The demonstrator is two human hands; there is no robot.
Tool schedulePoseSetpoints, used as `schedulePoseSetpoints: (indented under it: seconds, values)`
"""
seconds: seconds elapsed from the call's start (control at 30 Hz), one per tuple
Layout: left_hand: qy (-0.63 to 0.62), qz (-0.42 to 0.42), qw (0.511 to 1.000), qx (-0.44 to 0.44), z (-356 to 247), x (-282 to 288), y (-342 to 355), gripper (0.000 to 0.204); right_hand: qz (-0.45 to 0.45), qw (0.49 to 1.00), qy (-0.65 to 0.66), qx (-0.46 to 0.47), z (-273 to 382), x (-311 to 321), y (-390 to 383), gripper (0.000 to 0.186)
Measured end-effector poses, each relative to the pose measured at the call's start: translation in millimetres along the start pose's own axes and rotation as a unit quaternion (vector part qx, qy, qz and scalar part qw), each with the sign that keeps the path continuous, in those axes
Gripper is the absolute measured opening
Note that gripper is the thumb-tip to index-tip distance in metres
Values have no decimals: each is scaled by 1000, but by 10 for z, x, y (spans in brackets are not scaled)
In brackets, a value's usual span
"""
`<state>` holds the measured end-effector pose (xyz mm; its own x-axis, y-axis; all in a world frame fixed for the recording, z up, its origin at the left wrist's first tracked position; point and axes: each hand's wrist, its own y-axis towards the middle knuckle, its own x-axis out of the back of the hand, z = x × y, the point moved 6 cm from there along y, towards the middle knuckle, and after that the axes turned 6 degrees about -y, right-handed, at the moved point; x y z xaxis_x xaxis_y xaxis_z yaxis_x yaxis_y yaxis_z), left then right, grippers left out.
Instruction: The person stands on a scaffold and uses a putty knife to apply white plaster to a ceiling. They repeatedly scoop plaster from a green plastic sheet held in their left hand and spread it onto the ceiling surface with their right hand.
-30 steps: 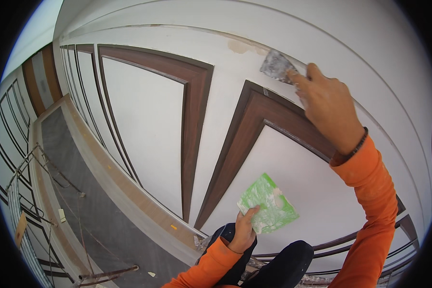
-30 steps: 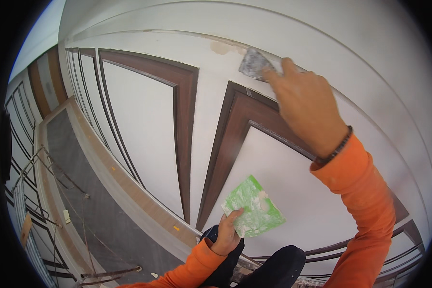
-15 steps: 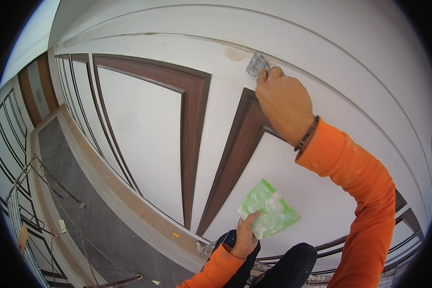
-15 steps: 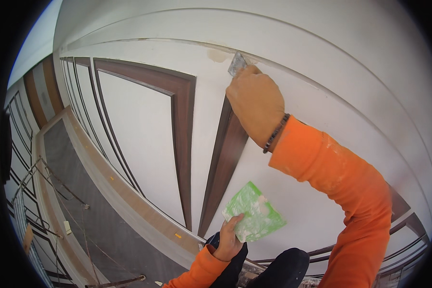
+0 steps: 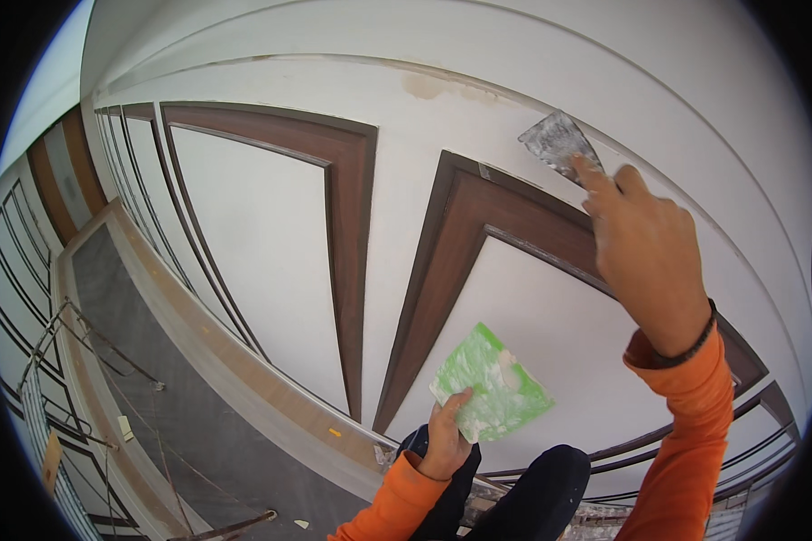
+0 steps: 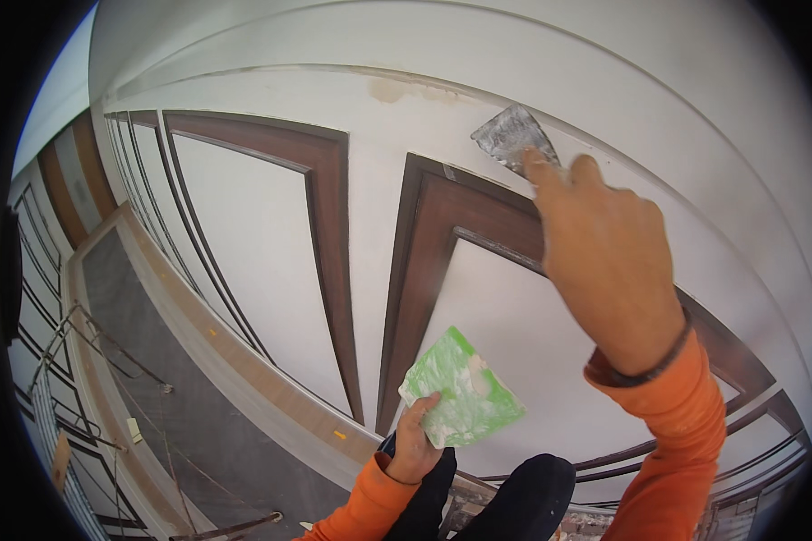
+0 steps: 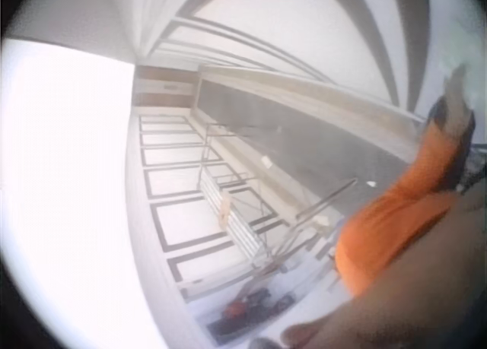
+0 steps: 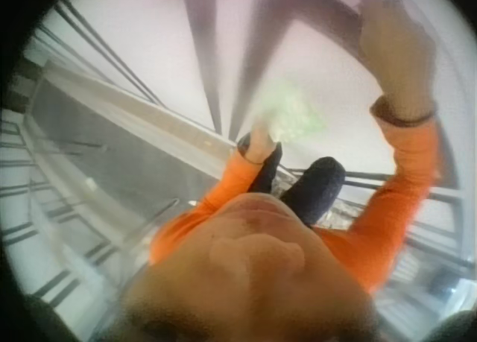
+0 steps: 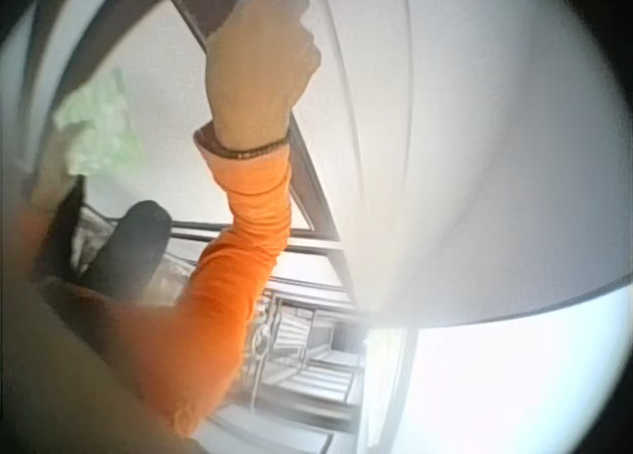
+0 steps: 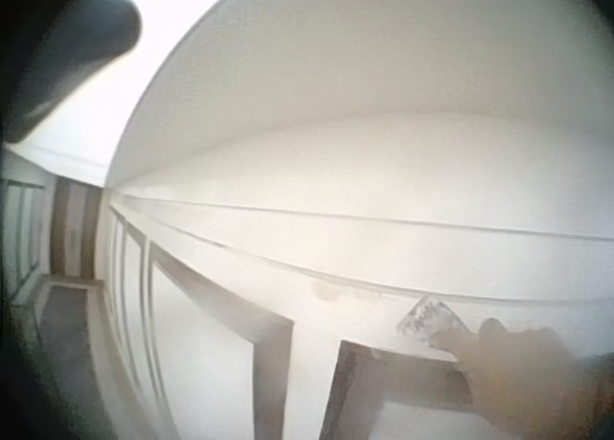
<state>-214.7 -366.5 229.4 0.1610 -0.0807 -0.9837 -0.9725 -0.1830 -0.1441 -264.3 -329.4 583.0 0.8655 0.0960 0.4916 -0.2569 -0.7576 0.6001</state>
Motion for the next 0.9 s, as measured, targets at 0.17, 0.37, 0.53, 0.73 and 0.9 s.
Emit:
schedulePoseSetpoints:
  seconds: [0.17, 0.37, 0.53, 0.73, 0.9]
  values:
    - [-70, 30, 989, 129, -45, -283, 6, 41, 140, 728, 650, -167, -338, -508, -1028, 49]
    - [-49, 53, 983, 168, -317, -674, 1, 46, 138, 720, 679, -36, 152, -743, -1695, 48]
    - [76, 84, 993, -45, -866, -772, -123, 47, 139, 807, 573, -18, -78, -821, -1896, 49]
    - [427, 143, 786, -423, -1164, -964, -355, 40, 201, 359, 866, -283, 6, -888, -2339, 44]
    - [581, 236, 651, -427, -990, -1022, -461, 35, 307, 201, 872, -323, 401, -816, -2117, 43]
